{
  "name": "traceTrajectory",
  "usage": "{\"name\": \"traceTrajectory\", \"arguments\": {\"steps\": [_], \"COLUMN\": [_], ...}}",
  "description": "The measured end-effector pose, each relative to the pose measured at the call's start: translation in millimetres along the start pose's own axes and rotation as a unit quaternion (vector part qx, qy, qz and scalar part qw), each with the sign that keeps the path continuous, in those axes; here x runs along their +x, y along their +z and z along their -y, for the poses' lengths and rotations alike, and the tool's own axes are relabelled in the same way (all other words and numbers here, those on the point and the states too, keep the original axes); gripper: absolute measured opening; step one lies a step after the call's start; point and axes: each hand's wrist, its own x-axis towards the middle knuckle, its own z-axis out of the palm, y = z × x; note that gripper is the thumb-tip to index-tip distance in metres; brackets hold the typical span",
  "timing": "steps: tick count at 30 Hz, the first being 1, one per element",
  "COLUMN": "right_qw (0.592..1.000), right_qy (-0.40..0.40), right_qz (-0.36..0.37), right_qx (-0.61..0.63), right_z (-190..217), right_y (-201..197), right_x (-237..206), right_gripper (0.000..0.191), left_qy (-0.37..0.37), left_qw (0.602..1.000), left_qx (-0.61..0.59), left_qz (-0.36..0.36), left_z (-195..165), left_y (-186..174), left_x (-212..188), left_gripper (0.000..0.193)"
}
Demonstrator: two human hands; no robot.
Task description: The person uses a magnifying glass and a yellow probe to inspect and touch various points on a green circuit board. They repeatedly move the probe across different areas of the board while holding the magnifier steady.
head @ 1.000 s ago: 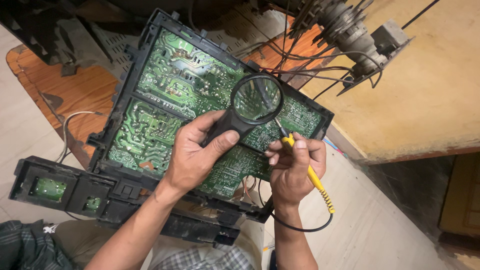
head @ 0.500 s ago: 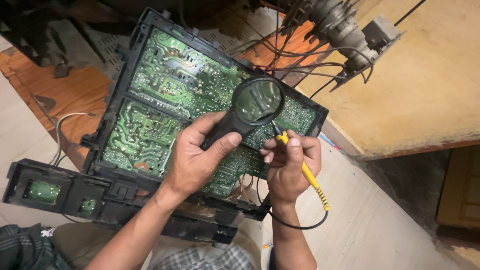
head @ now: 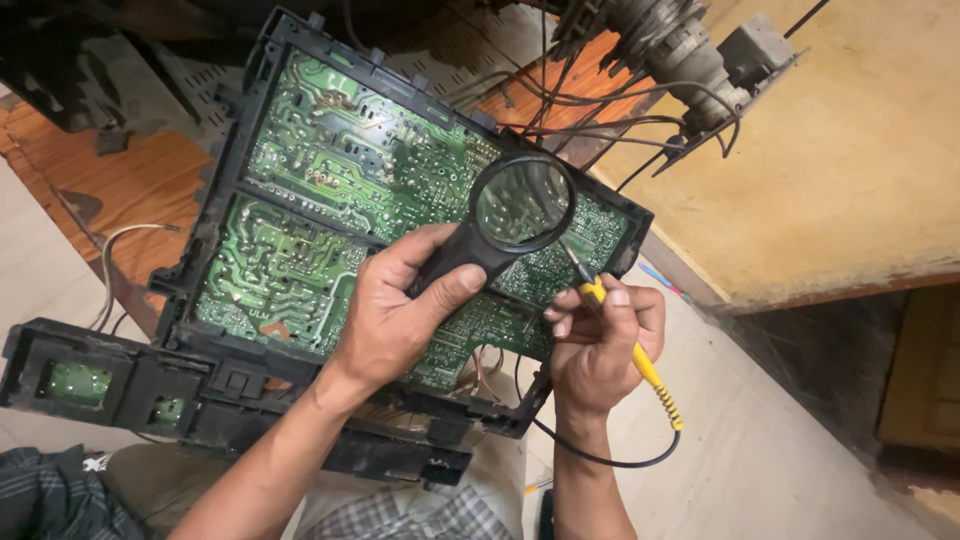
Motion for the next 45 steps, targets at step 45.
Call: {"name": "traceTrajectory", "arguments": {"steps": [45], "right_qw": [1.0], "right_qy": [-0.009], "right_qz": [-0.015], "right_qx": [0.007], "right_z": [-5], "right_y": [4], "right_x": [-8], "right_gripper": [0.018], "left_qy": [0.006], "left_qw": [1.0], "left_qx": [0.022], "left_qz": [0.003], "left_z": [-1], "left_y": [-1], "left_x": [0], "left_gripper": [0.037]}}
